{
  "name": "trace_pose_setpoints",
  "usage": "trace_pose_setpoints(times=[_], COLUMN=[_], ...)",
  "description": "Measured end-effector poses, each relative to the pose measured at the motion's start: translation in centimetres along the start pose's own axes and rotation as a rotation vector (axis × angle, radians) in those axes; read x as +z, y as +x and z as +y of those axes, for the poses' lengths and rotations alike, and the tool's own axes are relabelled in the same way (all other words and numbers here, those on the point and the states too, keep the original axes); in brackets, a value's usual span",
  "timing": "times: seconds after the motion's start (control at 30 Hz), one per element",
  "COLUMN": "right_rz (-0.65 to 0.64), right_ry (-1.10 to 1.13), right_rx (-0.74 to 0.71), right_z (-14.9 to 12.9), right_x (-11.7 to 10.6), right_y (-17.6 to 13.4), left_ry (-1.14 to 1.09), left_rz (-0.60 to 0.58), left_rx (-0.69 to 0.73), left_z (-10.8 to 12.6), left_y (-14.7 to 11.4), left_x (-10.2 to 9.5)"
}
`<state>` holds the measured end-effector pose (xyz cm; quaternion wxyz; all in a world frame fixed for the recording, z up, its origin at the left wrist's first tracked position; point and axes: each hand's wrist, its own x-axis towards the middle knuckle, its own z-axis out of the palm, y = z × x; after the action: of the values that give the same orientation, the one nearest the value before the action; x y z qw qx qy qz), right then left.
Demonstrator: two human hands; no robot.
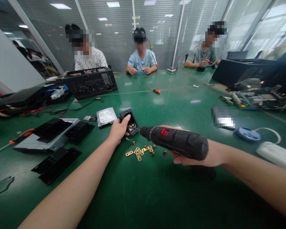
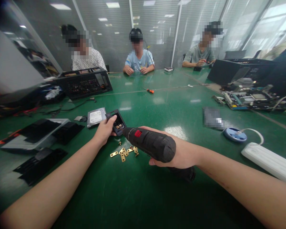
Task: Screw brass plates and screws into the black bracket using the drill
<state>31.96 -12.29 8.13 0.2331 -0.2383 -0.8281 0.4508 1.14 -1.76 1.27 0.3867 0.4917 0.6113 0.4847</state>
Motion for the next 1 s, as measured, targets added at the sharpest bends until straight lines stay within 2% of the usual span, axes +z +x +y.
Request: trace_pose_setpoints(times=[0.5,1.0], right_rz=[0.011,0.001], right_ry=[0.031,0.045], right_rx=[-0.060,-0.025], right_z=[0.34,0.23], right_x=[0.21,0.22], right_y=[-0.04,-0.02], left_ry=[-0.003,0.015], left_rz=[-0.002,-0.005], left_rx=[0.011,0.007], left_z=[-0.02,0.05], left_y=[-0.06,-0.10], left_x=[0.02,0.03])
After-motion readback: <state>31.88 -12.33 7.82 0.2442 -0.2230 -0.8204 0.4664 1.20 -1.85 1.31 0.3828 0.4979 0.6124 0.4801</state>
